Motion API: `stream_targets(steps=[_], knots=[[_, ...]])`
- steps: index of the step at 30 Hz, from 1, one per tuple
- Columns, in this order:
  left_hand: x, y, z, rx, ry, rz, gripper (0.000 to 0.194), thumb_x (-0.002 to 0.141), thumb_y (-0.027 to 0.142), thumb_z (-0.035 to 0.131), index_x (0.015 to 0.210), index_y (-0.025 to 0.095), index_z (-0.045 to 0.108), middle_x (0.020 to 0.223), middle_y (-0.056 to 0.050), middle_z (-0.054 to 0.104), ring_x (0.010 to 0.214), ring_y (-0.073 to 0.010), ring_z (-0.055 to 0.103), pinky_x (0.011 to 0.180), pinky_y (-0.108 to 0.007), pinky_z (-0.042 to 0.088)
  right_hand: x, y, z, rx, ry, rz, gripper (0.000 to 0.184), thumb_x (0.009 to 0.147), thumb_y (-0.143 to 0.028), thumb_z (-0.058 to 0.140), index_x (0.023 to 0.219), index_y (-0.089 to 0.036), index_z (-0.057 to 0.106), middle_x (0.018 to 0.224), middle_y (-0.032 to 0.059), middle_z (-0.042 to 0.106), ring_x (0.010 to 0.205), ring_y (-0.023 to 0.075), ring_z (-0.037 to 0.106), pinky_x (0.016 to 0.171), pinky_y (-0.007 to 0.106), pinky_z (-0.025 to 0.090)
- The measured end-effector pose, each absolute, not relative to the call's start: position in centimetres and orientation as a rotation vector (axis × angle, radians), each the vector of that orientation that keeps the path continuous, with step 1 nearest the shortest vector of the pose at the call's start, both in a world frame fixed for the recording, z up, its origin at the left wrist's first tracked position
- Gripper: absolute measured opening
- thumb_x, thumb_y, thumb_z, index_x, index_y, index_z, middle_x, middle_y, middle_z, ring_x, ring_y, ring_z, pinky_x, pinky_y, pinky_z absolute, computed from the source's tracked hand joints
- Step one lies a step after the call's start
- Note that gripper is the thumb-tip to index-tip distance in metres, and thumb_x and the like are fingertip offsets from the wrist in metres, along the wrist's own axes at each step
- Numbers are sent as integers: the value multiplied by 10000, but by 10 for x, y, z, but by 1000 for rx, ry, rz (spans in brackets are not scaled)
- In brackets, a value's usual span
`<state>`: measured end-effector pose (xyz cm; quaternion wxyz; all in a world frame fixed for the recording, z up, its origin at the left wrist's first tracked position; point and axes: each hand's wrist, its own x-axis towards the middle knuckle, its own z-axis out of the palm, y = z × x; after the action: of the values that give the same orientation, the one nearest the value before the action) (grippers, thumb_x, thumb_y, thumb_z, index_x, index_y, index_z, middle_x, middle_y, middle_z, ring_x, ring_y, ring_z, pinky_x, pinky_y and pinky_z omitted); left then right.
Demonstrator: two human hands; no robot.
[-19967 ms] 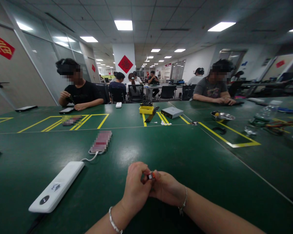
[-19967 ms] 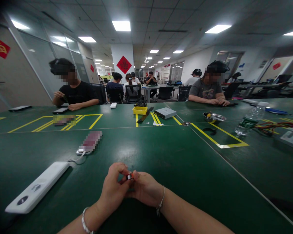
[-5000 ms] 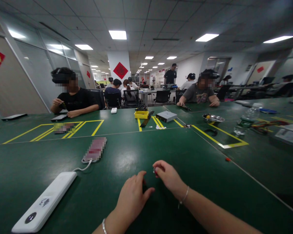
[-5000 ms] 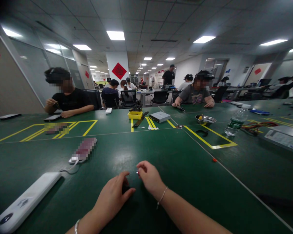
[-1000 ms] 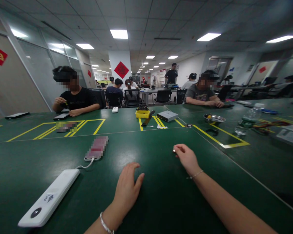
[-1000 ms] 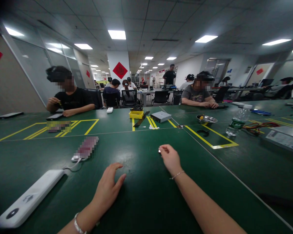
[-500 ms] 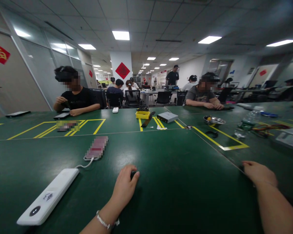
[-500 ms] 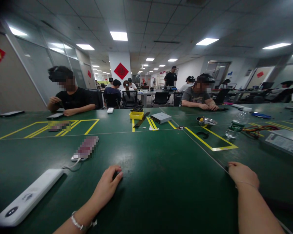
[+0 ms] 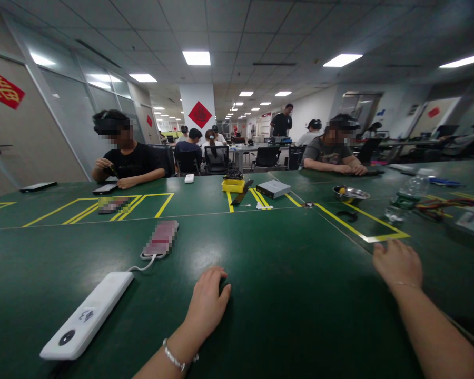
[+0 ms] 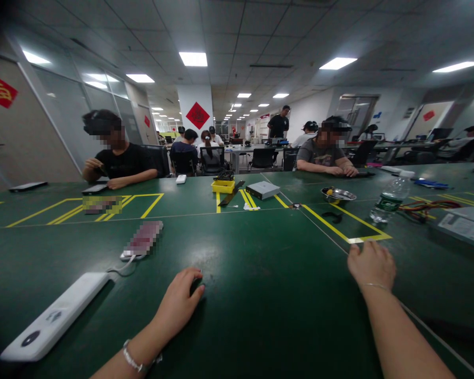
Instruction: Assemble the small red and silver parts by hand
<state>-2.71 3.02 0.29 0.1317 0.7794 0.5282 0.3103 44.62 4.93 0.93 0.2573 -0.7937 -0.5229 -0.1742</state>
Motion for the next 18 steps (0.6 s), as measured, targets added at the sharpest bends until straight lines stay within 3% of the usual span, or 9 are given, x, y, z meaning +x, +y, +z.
stream_targets(steps=[3, 10, 14, 18], knots=[[-24, 26, 5, 2368, 1521, 859, 236, 754, 194, 472, 981, 188, 535, 1102, -77, 543, 1056, -225, 475, 907, -418, 369, 370, 66, 20, -2097, -1568, -466, 546, 823, -355, 229, 1146, 10, 473, 1206, 225, 416, 1162, 289, 332, 934, 415, 275], [-20, 20, 2, 2531, 1442, 610, 557, 771, 348, 482, 1285, 232, 301, 1351, -63, 343, 1267, -269, 210, 998, -500, 226, 191, 36, 15, -1395, -2361, 112, 479, 826, -362, 336, 1284, -223, 366, 1356, 21, 285, 1261, 201, 183, 1026, 417, 170], [-19, 18, 0, 2571, 1367, 469, 552, 772, 424, 463, 1278, 254, 323, 1357, -61, 334, 1257, -278, 237, 998, -525, 198, 160, 11, 6, -1238, -2518, 380, 484, 820, -314, 354, 1300, -251, 336, 1339, 15, 321, 1229, 193, 263, 1018, 387, 202], [-21, 19, 2, 2533, 1382, 491, 529, 761, 420, 480, 1251, 257, 370, 1339, -56, 365, 1240, -272, 281, 994, -515, 221, 185, 25, 15, -1327, -2516, 256, 447, 765, -340, 454, 1204, -254, 473, 1278, 37, 409, 1159, 224, 359, 980, 387, 259]])
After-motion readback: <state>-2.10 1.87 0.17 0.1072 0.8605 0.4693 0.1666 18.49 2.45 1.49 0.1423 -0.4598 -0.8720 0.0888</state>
